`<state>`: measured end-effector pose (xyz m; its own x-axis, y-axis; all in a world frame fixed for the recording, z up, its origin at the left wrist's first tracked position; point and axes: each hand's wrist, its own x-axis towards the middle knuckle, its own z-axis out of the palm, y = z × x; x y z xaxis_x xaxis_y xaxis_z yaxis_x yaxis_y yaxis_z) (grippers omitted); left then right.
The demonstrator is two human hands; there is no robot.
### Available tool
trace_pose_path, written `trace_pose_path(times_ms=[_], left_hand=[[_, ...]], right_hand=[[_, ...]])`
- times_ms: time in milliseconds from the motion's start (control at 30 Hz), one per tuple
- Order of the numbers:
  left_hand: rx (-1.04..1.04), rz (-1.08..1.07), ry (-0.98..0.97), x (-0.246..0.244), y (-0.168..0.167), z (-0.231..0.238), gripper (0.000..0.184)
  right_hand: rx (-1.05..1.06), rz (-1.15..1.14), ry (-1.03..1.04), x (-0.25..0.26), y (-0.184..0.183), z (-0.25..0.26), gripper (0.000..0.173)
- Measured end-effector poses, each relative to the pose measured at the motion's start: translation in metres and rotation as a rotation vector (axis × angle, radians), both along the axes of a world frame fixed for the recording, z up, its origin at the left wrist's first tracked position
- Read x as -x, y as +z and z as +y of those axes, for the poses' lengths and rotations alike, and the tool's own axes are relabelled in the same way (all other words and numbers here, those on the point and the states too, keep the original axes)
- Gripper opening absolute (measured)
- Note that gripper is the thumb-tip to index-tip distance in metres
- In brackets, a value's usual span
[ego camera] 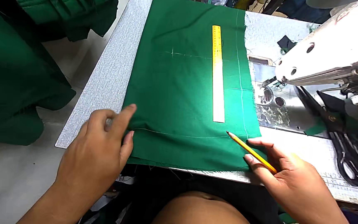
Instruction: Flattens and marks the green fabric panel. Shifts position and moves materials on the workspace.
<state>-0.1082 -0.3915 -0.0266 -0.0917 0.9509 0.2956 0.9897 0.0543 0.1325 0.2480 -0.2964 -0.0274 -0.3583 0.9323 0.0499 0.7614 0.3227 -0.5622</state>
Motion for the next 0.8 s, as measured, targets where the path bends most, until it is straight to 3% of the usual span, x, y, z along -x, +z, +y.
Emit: trace_pose_path(times_ms=[200,400,567,733,800], left_hand=[[-0.044,0.056,-0.361,0.010,-0.009,-0.001,0.036],[-0.026,0.024,-0.258,-0.001,-0.010,-0.002,0.039],[-0.041,0.021,-0.194,-0.006,-0.015,-0.002,0.053],[-0.058,0.046,-0.132,-0.014,-0.013,0.000,0.046],[-0.075,0.034,-0.166,-0.023,-0.011,-0.001,0.036]], right_hand=[[-0.092,-0.104,0.037,0.002,0.002,-0.002,0.034],[-0.135,-0.148,0.066,0.004,0.003,-0.003,0.033],[-0.127,-0.144,0.073,0.003,0.003,-0.002,0.032],[-0.123,-0.137,0.068,0.003,0.002,-0.002,0.032],[-0.132,-0.137,0.077,0.003,0.002,-0.002,0.031]])
